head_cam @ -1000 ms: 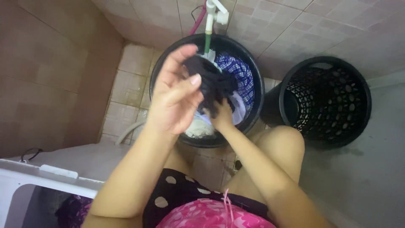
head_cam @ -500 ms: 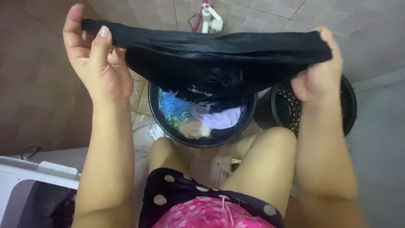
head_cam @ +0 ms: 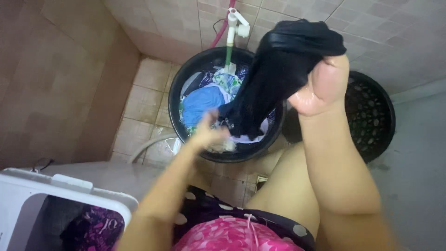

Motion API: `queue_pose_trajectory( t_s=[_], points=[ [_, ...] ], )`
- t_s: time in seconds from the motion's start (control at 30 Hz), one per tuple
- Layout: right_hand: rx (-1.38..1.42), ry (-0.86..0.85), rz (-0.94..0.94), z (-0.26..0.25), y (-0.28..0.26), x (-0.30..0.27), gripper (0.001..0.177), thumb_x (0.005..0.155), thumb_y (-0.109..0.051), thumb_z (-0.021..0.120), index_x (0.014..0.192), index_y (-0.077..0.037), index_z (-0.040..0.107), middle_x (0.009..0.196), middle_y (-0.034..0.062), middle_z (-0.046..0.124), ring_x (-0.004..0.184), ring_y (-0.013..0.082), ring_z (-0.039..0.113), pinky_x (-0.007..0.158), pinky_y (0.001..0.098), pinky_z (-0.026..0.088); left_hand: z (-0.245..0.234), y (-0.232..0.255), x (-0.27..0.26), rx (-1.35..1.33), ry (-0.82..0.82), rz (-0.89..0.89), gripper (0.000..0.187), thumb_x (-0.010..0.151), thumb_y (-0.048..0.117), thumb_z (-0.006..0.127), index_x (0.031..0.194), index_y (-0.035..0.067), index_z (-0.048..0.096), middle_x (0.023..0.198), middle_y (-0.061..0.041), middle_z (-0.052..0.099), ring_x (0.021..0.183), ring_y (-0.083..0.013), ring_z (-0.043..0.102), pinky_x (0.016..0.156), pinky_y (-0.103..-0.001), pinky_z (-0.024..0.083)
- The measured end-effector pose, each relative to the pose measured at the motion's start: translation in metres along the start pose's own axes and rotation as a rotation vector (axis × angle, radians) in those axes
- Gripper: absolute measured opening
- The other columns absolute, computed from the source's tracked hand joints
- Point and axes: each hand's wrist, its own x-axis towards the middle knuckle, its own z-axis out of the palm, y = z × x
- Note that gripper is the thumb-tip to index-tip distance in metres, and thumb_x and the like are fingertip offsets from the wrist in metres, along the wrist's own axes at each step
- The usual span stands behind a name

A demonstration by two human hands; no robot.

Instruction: Washing and rinsing clothes using a portable washing machine and buckets.

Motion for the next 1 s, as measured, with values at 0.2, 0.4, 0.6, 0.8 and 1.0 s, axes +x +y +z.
queue_pose_trajectory(
  t_s=[0.2, 0.4, 0.6, 0.8, 1.0],
  points=[
    [-0.701, 0.409, -0.209, -0.112, 0.032, 0.008, 0.026, 0.102, -0.013, 0.066, 0.126, -0.009, 0.056, 0.115, 0.0088, 0.061, 0.102, 0.0262, 0.058, 0.085, 0.0433, 0.044, 0.056, -0.099, -0.002, 0.563, 0.038, -0.224, 0.044, 0.092, 0.036, 0.070, 0.129, 0.012, 0.071, 0.117, -0.017, 0.072, 0.112, -0.0350, 0.066, 0.098, -0.046, 0.050],
    [-1.674, 0.161, 0.322, -0.156, 0.124, -0.072, 0.071, 0.067, -0.026, 0.090, 0.126, -0.006, 0.055, 0.122, 0.0184, 0.063, 0.114, 0.0324, 0.063, 0.091, 0.0419, 0.053, 0.028, -0.028, 0.037, -0.177, 0.168, -0.174, 0.041, 0.105, 0.037, 0.060, 0.115, -0.002, 0.065, 0.108, -0.012, 0.068, 0.103, -0.0226, 0.059, 0.095, -0.038, 0.049],
    [-1.566, 0.300, 0.147, -0.218, 0.196, -0.090, 0.041, 0.086, -0.021, 0.076, 0.120, -0.002, 0.063, 0.112, 0.0132, 0.071, 0.102, 0.0209, 0.066, 0.087, 0.0346, 0.054, 0.002, 0.096, 0.037, -0.805, 0.047, -0.158, 0.031, 0.103, 0.033, 0.063, 0.115, 0.005, 0.063, 0.108, -0.004, 0.067, 0.101, -0.0150, 0.060, 0.093, -0.032, 0.048],
    [-1.512, 0.209, -0.109, -0.114, 0.090, -0.085, 0.016, 0.099, -0.015, 0.067, 0.109, -0.003, 0.068, 0.104, 0.0053, 0.069, 0.096, 0.0115, 0.062, 0.086, 0.0261, 0.051, -0.067, 0.132, 0.023, -0.469, 0.276, -0.003, 0.025, 0.099, 0.025, 0.076, 0.103, 0.004, 0.063, 0.087, 0.003, 0.060, 0.080, -0.0065, 0.054, 0.073, -0.026, 0.044],
    [-1.087, 0.366, -0.042, -0.149, 0.109, -0.093, 0.010, 0.104, -0.013, 0.063, 0.096, -0.007, 0.063, 0.088, -0.0081, 0.054, 0.084, 0.0031, 0.047, 0.076, 0.0193, 0.040, -0.068, 0.113, 0.020, -0.343, 0.397, -0.070, 0.020, 0.089, 0.019, 0.083, 0.097, 0.008, 0.067, 0.067, 0.007, 0.055, 0.052, -0.0014, 0.041, 0.045, -0.020, 0.030]
  ],
)
